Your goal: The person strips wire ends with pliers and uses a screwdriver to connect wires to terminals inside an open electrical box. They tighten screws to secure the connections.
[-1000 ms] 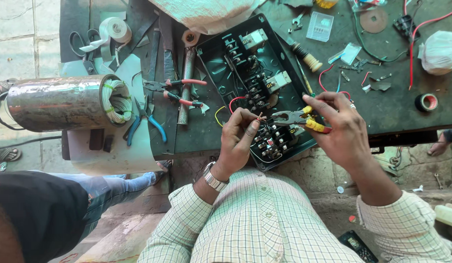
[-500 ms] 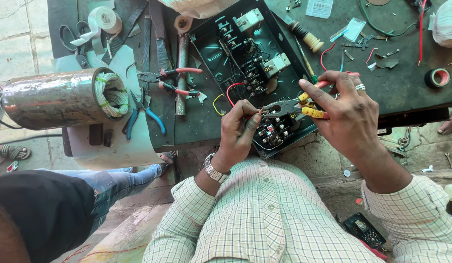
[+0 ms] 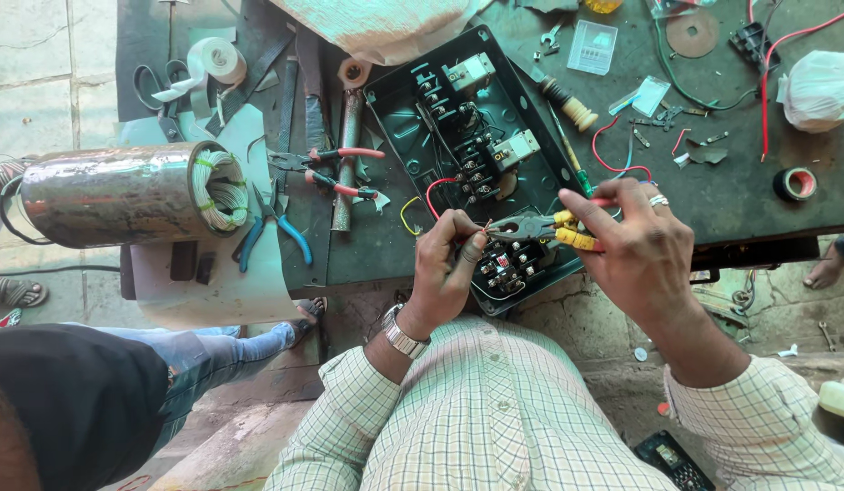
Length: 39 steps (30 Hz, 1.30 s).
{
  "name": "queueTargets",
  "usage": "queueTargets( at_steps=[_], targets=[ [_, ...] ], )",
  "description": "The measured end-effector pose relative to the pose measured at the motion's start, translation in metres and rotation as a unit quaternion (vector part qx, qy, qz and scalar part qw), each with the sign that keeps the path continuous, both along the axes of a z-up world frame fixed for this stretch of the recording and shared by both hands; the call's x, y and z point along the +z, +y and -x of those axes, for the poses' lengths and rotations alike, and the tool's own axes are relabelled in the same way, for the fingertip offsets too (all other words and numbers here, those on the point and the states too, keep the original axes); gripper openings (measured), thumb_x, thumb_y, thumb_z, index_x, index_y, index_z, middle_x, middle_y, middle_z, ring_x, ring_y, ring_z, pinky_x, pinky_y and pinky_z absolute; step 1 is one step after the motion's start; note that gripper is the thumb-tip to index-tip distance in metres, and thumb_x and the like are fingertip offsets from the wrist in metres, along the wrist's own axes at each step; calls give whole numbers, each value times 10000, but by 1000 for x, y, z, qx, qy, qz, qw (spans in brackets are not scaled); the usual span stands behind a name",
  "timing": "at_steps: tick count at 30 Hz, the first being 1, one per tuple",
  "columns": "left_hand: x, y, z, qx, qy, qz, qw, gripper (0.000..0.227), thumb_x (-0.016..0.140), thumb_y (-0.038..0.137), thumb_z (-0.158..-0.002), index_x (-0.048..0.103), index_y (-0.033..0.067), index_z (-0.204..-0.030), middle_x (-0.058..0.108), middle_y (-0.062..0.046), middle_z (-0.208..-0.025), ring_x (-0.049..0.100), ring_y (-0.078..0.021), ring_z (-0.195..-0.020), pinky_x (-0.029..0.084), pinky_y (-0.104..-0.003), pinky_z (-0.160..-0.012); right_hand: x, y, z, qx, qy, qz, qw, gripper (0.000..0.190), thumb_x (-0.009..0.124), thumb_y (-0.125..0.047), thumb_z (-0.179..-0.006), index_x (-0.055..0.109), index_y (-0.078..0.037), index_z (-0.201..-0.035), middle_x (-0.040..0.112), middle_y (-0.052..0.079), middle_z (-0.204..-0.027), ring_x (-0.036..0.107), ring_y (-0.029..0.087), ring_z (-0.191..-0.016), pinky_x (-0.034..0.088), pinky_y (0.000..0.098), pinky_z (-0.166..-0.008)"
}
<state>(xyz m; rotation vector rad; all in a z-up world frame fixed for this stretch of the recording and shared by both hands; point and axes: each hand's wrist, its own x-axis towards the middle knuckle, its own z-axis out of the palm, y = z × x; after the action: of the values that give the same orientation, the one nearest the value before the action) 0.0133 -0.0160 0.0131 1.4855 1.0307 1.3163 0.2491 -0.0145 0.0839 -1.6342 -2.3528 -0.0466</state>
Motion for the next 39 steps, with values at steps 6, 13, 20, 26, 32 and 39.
queueTargets(
  at_steps=[6, 13, 20, 26, 32, 39],
  targets=[
    [3, 0, 1, 9, 40, -42, 998, 130, 649, 17, -989, 544, -12, -918, 551, -69, -776, 534, -142, -678, 435, -285, -635, 3, 0, -1, -1, 17, 49, 999, 622, 881, -140, -690, 711, -218, -1283, 640, 46, -1094, 661, 252, -918, 542, 402, -713],
    [6, 0, -1, 18, 31, -30, 999, 118, 656, 9, -979, 556, -16, -922, 562, -71, -776, 547, -142, -682, 449, -283, -641, 13, 2, 7, 6, 49, 20, 999, 697, 867, -133, -630, 702, -184, -1305, 637, 78, -1117, 665, 291, -937, 544, 411, -730],
    [4, -2, -3, 15, 4, -31, 999, 88, 643, -30, -992, 563, -21, -958, 532, -63, -796, 505, -131, -683, 409, -268, -621, 9, 2, 2, -3, 36, 100, 994, 337, 815, -264, -765, 734, -164, -1077, 676, 72, -931, 675, 302, -874, 524, 432, -717],
    [-6, 2, -7, 2, -34, -84, 996, 118, 637, -66, -1001, 540, -4, -975, 526, -63, -827, 500, -120, -736, 412, -270, -653, -1, 15, -18, 65, 112, 501, 856, 245, 651, -352, -933, 674, -121, -1012, 705, 108, -802, 684, 343, -814, 553, 442, -723],
    [-14, 0, -3, 3, -87, -57, 995, 94, 604, -36, -1052, 520, -3, -1023, 520, -38, -889, 463, -87, -777, 451, -266, -740, 4, -3, -9, 35, 60, 137, 988, 697, 737, -105, -761, 581, -193, -1435, 594, 139, -1258, 664, 337, -930, 511, 470, -768],
    [-14, -2, -6, 8, -97, -33, 995, 86, 600, -37, -1044, 527, -11, -1008, 529, -33, -905, 449, -71, -780, 394, -222, -691, 11, -4, 6, -10, -1, -16, 1000, 786, 853, -139, -727, 627, -257, -1471, 547, 102, -1363, 626, 280, -1085, 472, 451, -767]
  ],
)
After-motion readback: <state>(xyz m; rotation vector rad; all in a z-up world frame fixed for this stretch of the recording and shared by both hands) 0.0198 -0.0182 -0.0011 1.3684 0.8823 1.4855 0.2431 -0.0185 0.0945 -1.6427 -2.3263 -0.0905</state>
